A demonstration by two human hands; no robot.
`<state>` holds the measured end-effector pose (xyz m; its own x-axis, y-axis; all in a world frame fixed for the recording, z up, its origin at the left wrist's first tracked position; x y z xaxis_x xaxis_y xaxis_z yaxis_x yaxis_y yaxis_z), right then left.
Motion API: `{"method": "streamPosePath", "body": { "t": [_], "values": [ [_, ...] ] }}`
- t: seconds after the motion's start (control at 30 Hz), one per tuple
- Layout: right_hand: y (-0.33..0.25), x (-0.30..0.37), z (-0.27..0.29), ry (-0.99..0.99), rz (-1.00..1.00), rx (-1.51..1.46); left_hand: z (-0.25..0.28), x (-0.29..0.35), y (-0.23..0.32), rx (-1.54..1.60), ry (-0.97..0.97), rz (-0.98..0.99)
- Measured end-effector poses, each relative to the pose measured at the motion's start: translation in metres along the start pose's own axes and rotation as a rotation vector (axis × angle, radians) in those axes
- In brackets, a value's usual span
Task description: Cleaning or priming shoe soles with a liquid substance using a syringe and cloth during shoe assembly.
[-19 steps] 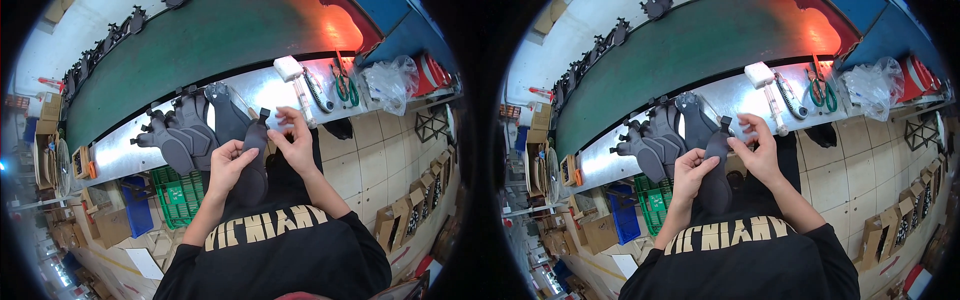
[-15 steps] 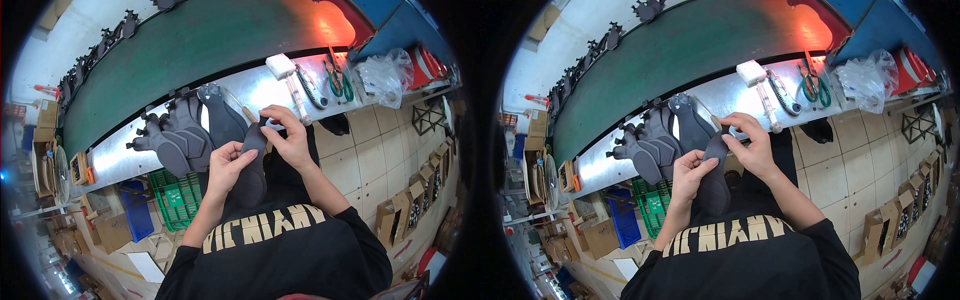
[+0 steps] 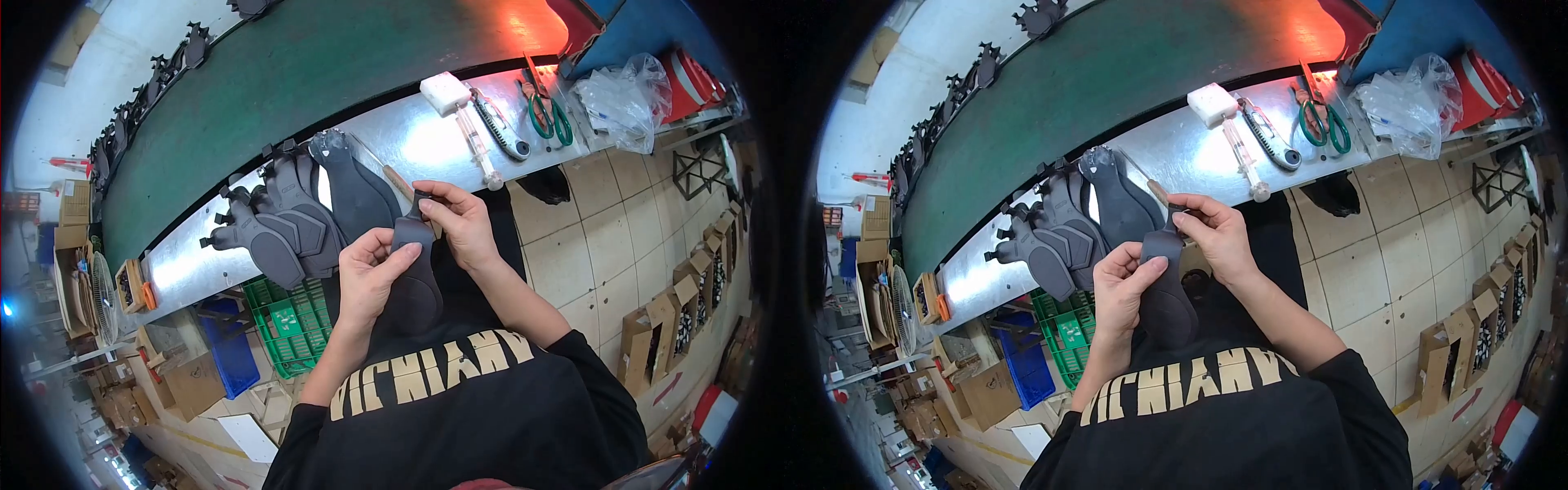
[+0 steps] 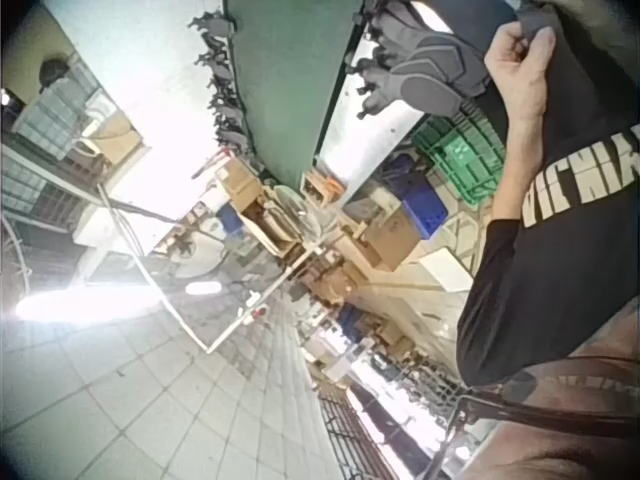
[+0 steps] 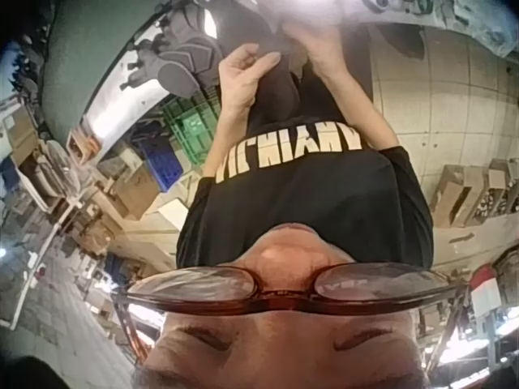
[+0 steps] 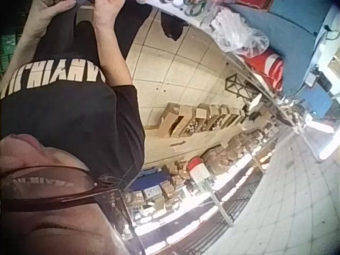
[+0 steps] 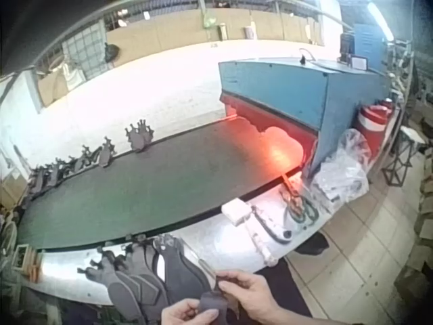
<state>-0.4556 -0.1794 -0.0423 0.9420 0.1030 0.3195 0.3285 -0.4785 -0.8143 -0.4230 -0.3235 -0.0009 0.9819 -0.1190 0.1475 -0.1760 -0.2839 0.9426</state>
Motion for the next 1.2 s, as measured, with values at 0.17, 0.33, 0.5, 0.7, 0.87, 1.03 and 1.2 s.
{"method": "streamPosePath", "body": {
  "t": [0.17,0.33,0.5,0.7,0.87,1.03,1.2],
  "values": [
    [0.003,0.0,-0.001,-0.012,0.018,-0.024,-0.004,0.002,-0.003,0.003,-0.005,-0.009],
    [0.006,0.001,-0.001,0.021,0.015,-0.05,-0.008,0.003,-0.005,-0.022,-0.038,-0.005],
    [0.002,-0.001,0.002,0.017,0.047,-0.095,-0.011,0.005,-0.005,-0.023,-0.073,-0.016],
    [-0.02,-0.002,0.013,0.015,0.129,-0.033,-0.012,0.018,-0.013,-0.082,-0.246,0.111],
    [-0.052,-0.015,0.013,0.081,0.279,0.166,0.01,0.025,-0.01,-0.049,-0.137,0.059],
    [-0.037,-0.064,0.019,0.148,0.234,0.158,0.039,0.009,0.015,-0.011,-0.015,-0.067],
    [-0.023,-0.074,0.007,0.205,0.392,0.489,0.058,0.004,0.024,-0.007,0.067,-0.101]
  ]
}}
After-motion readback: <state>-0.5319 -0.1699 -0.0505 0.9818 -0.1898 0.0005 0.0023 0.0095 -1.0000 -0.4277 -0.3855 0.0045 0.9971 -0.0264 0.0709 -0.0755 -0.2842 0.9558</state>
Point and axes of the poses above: each hand's wrist, its own x-axis away from the middle knuckle, its own z-axis out of the back of the hand, y = z × x, the point moved 8 cm from there along -x, towards the middle knuckle, and after that the axes turned 9 degrees about -z, right-handed, at the moved point
